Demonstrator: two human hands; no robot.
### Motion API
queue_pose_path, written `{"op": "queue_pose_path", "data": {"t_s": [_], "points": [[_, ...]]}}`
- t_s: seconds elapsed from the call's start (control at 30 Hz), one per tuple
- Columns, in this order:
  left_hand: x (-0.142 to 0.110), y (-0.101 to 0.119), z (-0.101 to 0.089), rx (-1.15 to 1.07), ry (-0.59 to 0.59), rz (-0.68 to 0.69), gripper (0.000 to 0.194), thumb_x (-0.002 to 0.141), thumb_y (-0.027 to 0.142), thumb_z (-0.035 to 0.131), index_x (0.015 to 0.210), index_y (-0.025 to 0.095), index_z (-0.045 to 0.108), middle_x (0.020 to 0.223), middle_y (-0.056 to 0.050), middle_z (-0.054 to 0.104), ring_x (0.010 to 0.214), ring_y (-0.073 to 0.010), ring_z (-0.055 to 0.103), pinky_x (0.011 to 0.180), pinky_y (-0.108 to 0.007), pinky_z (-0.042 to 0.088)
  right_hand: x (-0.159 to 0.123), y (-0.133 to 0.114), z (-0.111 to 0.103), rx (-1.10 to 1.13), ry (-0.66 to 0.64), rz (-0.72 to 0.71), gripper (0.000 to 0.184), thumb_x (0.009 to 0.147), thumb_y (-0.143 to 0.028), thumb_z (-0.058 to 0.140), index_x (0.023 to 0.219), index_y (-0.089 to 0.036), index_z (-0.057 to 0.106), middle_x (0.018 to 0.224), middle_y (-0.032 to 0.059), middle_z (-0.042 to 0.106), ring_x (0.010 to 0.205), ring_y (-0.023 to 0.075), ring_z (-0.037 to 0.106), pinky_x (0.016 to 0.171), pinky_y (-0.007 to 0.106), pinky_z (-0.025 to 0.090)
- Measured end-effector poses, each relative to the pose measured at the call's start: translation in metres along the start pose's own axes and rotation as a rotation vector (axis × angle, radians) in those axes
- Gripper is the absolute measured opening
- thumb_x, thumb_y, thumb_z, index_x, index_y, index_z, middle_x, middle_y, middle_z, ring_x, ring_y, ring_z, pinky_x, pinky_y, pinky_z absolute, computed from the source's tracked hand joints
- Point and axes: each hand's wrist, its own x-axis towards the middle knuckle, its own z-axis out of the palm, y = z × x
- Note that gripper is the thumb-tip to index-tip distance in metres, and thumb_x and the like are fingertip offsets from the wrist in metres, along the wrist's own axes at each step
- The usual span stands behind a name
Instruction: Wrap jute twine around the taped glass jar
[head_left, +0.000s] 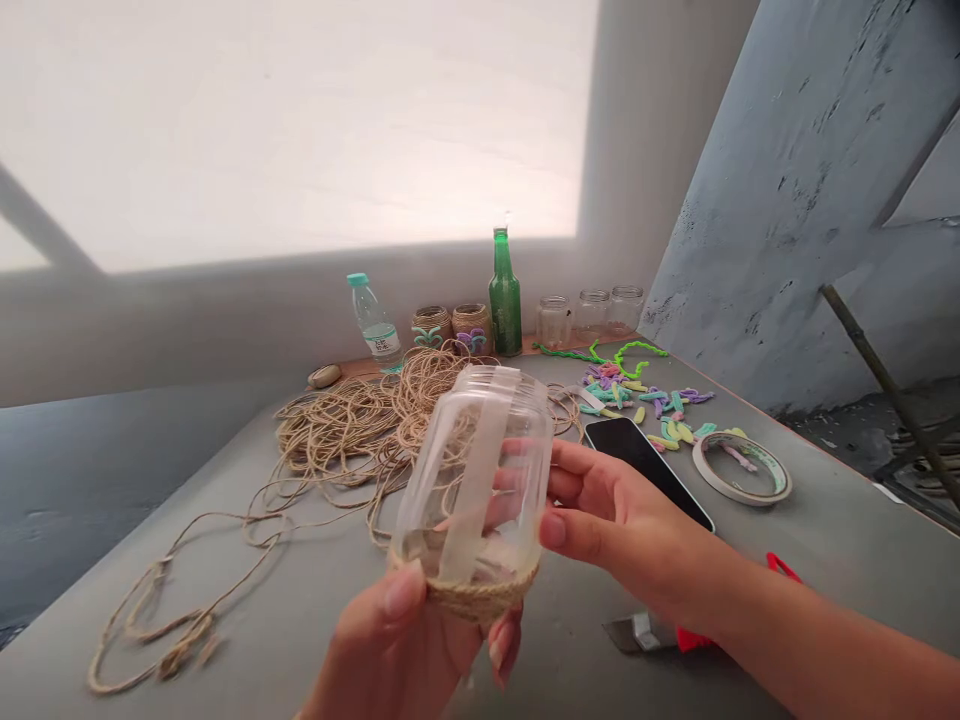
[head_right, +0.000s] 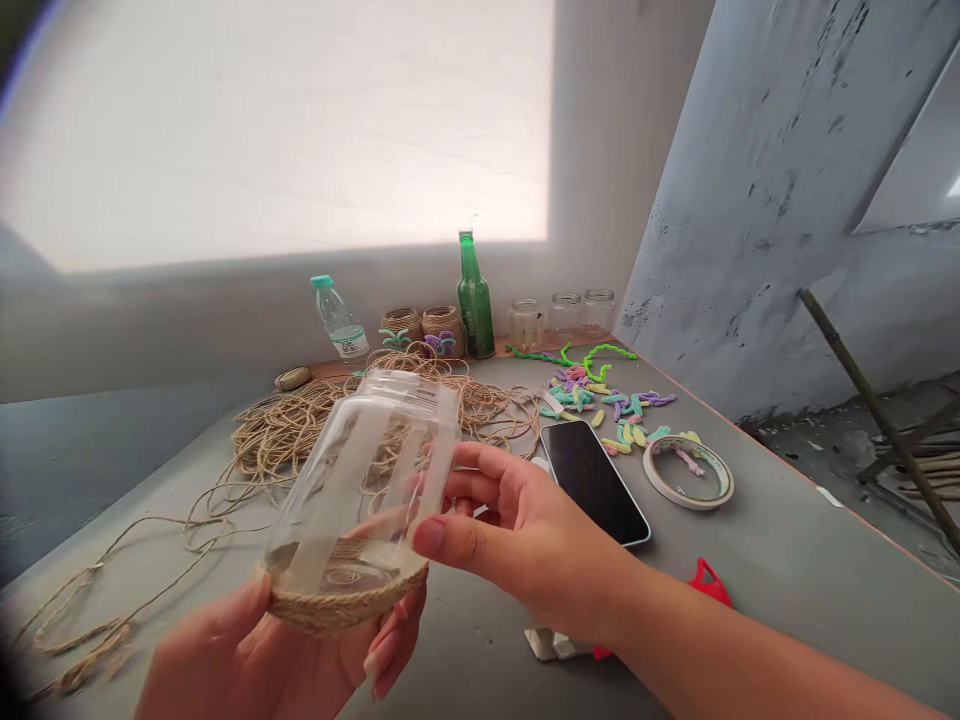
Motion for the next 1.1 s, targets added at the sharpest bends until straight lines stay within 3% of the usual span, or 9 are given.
{"op": "queue_pose_path", "data": {"t_s": [0.3,0.37,0.47,0.57,0.7,0.8,0.9,1.0,1.1], "points": [[0.001,0.005,0.002,-0.024,0.062,-0.087,0.05,0.092,0.057,0.069,0.121,0.017,0.081,0.091,-0.011,0.078,0.074,-0.02,0.067,0.068,-0.03,0.057,-0.002,0.006,0.0,0.041,0.059,-0.048,0.049,0.093,-0.033,0.085,0.139,-0.025,0.069,0.137,0.0103,0.076,0.13,0.0244,0.07,0.115,0.039,0.052],[0.004,0.007,0.003,0.01,0.069,-0.06,0.047,0.091,0.055,0.073,0.122,0.019,0.081,0.088,-0.008,0.077,0.071,-0.0176,0.064,0.065,-0.028,0.056,-0.002,0.006,-0.003,-0.001,0.114,-0.087,0.05,0.091,-0.034,0.087,0.137,-0.026,0.069,0.137,0.0102,0.075,0.128,0.0245,0.071,0.11,0.038,0.056],[0.008,0.006,0.004,0.15,0.195,0.08,0.041,0.09,0.049,0.078,0.121,0.023,0.082,0.098,-0.007,0.079,0.073,-0.0161,0.063,0.063,-0.025,0.056,-0.001,0.005,-0.008,-0.097,0.241,-0.152,0.057,0.084,-0.038,0.093,0.134,-0.026,0.068,0.136,0.0112,0.075,0.125,0.0261,0.071,0.102,0.038,0.059],[0.011,0.001,0.001,0.26,0.334,0.192,0.044,0.089,0.052,0.079,0.122,0.023,0.081,0.118,-0.01,0.082,0.09,-0.0213,0.072,0.073,-0.027,0.06,0.0,0.007,-0.01,-0.171,0.312,-0.144,0.065,0.082,-0.042,0.095,0.136,-0.027,0.063,0.134,0.0115,0.074,0.122,0.0284,0.071,0.1,0.043,0.06],[0.011,-0.003,-0.003,0.327,0.319,0.115,0.058,0.073,0.051,0.093,0.123,0.026,0.078,0.116,-0.011,0.086,0.113,-0.0328,0.077,0.096,-0.039,0.06,-0.005,0.013,-0.004,-0.291,0.391,-0.119,0.069,0.081,-0.045,0.094,0.138,-0.03,0.058,0.135,0.0096,0.07,0.12,0.0297,0.067,0.101,0.051,0.057],[0.01,-0.001,-0.001,0.339,0.394,0.05,0.056,0.072,0.042,0.096,0.122,0.026,0.075,0.113,-0.012,0.087,0.118,-0.0374,0.077,0.103,-0.049,0.058,-0.007,0.015,0.001,-0.318,0.383,-0.098,0.067,0.082,-0.047,0.093,0.136,-0.031,0.057,0.134,0.0089,0.067,0.114,0.029,0.067,0.098,0.052,0.057],[0.008,0.001,0.007,0.326,0.407,0.043,0.061,0.07,0.044,0.096,0.124,0.027,0.074,0.115,-0.012,0.087,0.118,-0.04,0.077,0.104,-0.054,0.058,-0.007,0.012,0.002,-0.336,0.338,-0.132,0.066,0.082,-0.045,0.093,0.137,-0.034,0.057,0.135,0.0074,0.066,0.114,0.0271,0.066,0.095,0.047,0.056],[0.007,0.001,0.013,0.325,0.414,0.114,0.063,0.064,0.043,0.098,0.122,0.03,0.077,0.123,-0.009,0.085,0.12,-0.0404,0.075,0.103,-0.051,0.059,-0.007,0.005,0.0,-0.348,0.232,-0.212,0.069,0.082,-0.045,0.093,0.14,-0.036,0.057,0.137,0.0057,0.065,0.116,0.0252,0.064,0.097,0.043,0.055],[0.008,0.005,0.013,0.231,0.431,0.142,0.056,0.061,0.049,0.098,0.111,0.028,0.084,0.11,-0.008,0.088,0.108,-0.0364,0.079,0.092,-0.042,0.064,-0.008,0.0,-0.002,-0.326,0.142,-0.241,0.055,0.094,-0.052,0.081,0.142,-0.038,0.058,0.138,0.0044,0.066,0.123,0.0238,0.062,0.101,0.04,0.054]]}}
